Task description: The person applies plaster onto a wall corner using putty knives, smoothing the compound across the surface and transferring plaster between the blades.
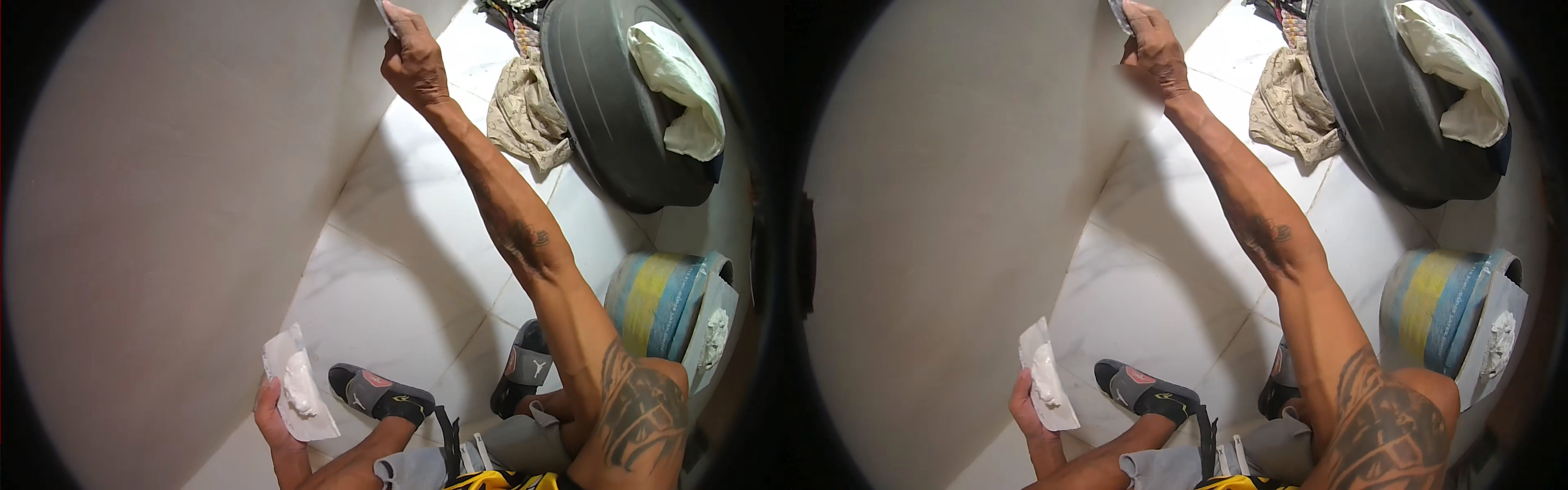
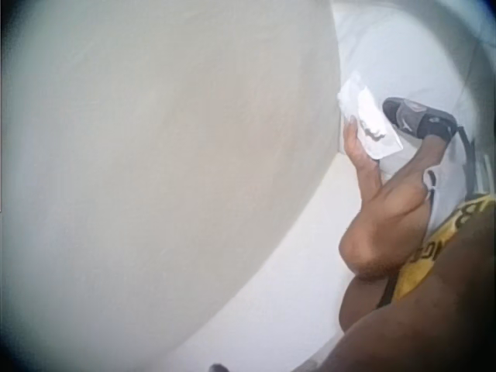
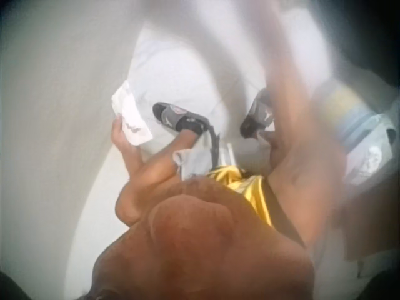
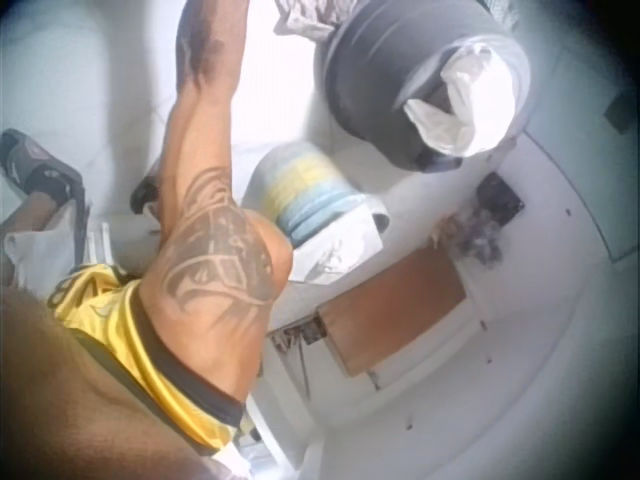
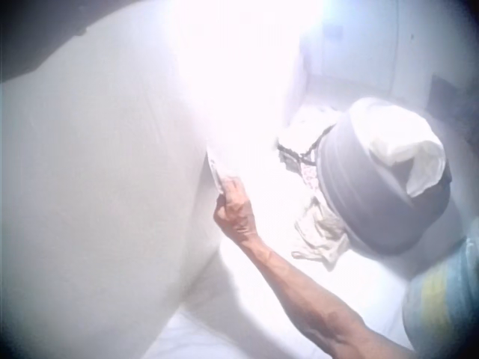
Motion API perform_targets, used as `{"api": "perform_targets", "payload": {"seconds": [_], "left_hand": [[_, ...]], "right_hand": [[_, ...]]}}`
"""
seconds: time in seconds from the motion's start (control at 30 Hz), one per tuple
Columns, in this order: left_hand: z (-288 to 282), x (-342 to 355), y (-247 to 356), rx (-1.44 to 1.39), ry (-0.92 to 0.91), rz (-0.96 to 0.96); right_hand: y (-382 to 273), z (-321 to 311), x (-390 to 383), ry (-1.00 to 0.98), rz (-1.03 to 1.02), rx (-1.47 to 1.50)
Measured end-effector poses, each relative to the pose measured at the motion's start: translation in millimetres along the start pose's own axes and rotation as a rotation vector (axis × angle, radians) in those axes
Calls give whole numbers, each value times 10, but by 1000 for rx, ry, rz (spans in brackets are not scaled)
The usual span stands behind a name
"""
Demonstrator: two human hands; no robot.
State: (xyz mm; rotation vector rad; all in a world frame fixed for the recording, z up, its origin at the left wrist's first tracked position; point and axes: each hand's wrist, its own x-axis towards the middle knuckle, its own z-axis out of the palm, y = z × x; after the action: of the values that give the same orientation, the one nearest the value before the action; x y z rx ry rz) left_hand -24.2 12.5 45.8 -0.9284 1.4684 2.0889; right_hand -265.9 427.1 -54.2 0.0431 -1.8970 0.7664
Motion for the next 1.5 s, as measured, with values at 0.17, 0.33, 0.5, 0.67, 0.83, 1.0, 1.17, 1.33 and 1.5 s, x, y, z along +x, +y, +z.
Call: {"api": "perform_targets", "payload": {"seconds": [0.17,0.33,0.5,0.67,0.83,1.0,1.17,1.33,1.5], "left_hand": [[-41,12,-60,-68,-52,3],[237,26,-40,-89,-88,38],[574,53,72,-66,-220,50],[761,76,84,-19,-228,60],[787,8,113,23,-269,24],[787,91,112,2,-255,1],[669,127,85,-38,-293,-30],[619,172,77,-35,-265,-33],[743,137,83,-19,-264,-37]], "right_hand": [[-219,145,-359,-7,-9,-66],[-664,292,-811,-30,184,18],[-1137,40,-1051,-202,270,153],[-815,-362,-794,-213,470,272],[-122,-413,-283,-48,952,271],[300,-340,27,-8,1040,359],[256,-204,270,-258,1012,231],[-150,-9,257,-293,901,61],[-457,-244,-132,-56,42,48]]}}
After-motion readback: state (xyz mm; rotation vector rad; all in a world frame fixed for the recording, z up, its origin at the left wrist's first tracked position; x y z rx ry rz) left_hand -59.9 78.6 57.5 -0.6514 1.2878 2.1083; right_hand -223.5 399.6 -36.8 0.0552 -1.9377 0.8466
